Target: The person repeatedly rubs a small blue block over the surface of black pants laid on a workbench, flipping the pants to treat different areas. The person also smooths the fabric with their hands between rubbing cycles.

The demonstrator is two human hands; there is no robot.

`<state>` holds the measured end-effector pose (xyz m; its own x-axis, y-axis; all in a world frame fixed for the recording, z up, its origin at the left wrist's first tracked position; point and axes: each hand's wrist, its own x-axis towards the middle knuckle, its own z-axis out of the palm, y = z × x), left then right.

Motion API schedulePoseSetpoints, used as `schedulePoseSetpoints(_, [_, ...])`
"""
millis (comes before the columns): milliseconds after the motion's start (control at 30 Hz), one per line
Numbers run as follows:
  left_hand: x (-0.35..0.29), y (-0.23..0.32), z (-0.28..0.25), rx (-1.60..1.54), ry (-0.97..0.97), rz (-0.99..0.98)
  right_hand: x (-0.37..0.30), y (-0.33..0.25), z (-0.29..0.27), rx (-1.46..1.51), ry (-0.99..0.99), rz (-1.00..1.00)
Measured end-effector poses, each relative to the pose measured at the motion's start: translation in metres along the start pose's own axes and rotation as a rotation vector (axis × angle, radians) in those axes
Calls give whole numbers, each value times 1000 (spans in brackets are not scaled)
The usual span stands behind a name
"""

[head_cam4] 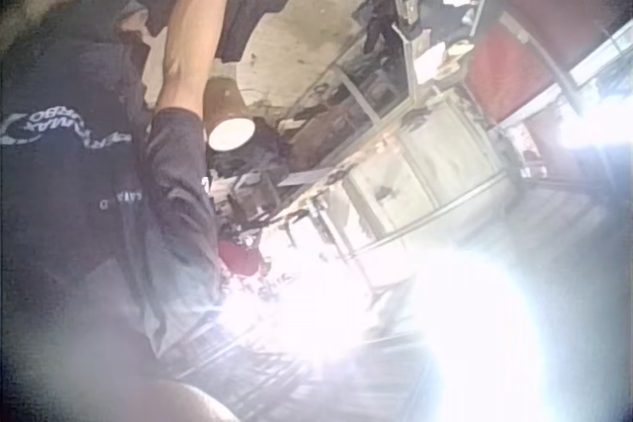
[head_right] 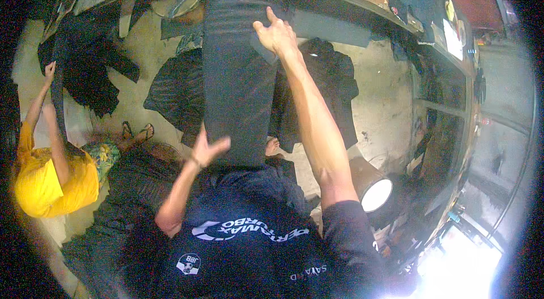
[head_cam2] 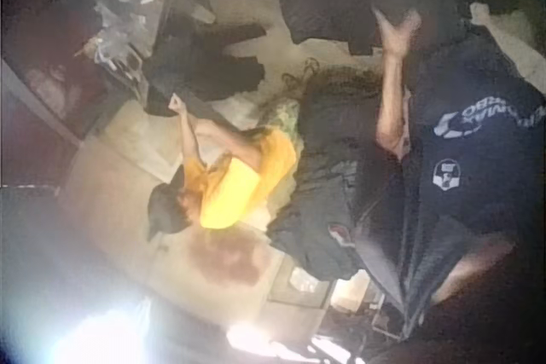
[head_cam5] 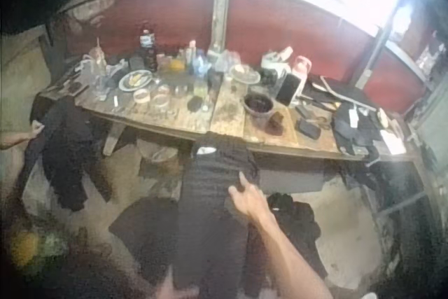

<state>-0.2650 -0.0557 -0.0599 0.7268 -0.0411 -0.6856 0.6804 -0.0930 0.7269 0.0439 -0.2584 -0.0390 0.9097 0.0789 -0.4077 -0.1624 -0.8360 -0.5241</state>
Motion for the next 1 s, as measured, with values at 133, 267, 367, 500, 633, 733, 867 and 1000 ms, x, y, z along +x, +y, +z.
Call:
schedulePoseSetpoints(133, [-24, -145, -14, 109, -269, 61, -11, 4, 0, -15, -12, -27])
schedulePoseSetpoints(267, [94, -126, -68, 862, 234, 159, -20, 10, -12, 100, -16, -107])
schedulePoseSetpoints(367, [154, -8, -85, 557, 853, 603, -26, 17, -16, 89, -63, -77])
schedulePoseSetpoints(500, [210, 144, -39, 796, 654, 583, -32, 24, -11, 165, -24, -64])
schedulePoseSetpoints(633, [249, 195, -12, 827, 599, 390, -20, 13, -20, 156, 43, -50])
schedulePoseSetpoints(733, [267, 204, -21, 736, 596, 396, -9, -6, -30, 160, 38, -27])
schedulePoseSetpoints(867, [290, 230, -33, 902, 746, 560, -37, -18, -2, 2, 538, -195])
schedulePoseSetpoints(1000, [311, 259, -39, 752, 477, 380, -102, -10, 70, -30, 277, -846])
